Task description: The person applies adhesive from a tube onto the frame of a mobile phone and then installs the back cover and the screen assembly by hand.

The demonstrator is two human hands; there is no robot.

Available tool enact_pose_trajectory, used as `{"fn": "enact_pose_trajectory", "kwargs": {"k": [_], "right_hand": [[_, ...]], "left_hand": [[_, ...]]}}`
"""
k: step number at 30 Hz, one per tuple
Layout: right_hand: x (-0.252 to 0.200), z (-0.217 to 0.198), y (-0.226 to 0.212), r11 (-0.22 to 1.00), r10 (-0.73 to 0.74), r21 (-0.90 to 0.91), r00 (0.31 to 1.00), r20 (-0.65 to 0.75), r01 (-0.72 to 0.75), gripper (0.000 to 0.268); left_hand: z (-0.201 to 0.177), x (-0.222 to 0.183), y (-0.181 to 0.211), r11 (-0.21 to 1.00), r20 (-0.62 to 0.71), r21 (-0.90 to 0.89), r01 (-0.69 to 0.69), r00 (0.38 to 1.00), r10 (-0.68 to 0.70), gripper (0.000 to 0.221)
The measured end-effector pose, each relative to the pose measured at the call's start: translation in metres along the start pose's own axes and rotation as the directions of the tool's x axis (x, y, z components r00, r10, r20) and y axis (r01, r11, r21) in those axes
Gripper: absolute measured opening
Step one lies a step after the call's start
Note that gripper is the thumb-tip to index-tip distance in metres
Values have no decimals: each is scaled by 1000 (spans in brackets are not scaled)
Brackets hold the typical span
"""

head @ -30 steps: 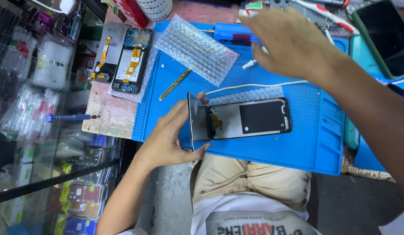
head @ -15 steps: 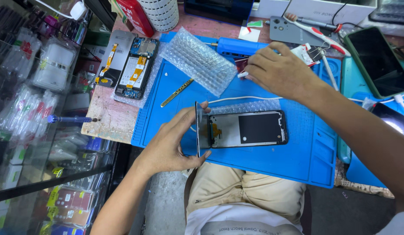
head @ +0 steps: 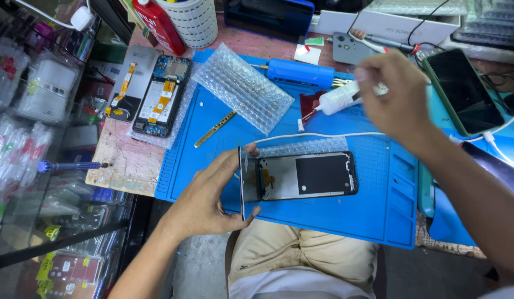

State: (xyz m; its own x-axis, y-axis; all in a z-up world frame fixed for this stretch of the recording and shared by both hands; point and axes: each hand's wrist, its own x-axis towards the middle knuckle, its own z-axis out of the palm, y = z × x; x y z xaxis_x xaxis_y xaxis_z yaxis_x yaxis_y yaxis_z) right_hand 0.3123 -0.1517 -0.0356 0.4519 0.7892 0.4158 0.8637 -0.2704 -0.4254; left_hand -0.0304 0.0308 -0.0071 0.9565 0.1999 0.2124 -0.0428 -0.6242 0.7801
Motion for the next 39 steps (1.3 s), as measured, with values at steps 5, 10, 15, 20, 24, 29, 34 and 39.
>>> {"fn": "enact_pose_trajectory", "kwargs": {"k": [5,10,15,20,24,29,34,39], "right_hand": [[-27,-10,33,355,596,415,545,590,-838,55],[-26,9,31,103,735,511,411,539,-853,55],[-7,35,19,227,807,567,478,345,-792,44],[-11,22,7,166,656,812,677,332,-560,41],[-26,-6,11,4,640,936,720,268,-352,51],[-40,-37,15,422,417,865,905,80,-271,28],[-35,-41,24,703,216,711,949,-231,13,29],[-22,-41,-8,351,366,934,928,-69,-69,35]], "left_hand": [[3,0,-4,999,-31,-4,-38,999,38,100],[8,0,-14,995,-61,-54,-88,995,84,94],[10,-2,-19,987,-69,-144,-77,995,68,97],[12,-3,-25,980,-83,-152,-130,990,118,98],[15,-3,-26,966,-101,-203,-160,985,142,99],[19,-3,-24,961,-121,-232,-151,985,126,99],[23,-2,-26,974,-138,-184,-132,985,107,100],[24,-3,-27,980,-141,-159,-117,985,95,101]]}}
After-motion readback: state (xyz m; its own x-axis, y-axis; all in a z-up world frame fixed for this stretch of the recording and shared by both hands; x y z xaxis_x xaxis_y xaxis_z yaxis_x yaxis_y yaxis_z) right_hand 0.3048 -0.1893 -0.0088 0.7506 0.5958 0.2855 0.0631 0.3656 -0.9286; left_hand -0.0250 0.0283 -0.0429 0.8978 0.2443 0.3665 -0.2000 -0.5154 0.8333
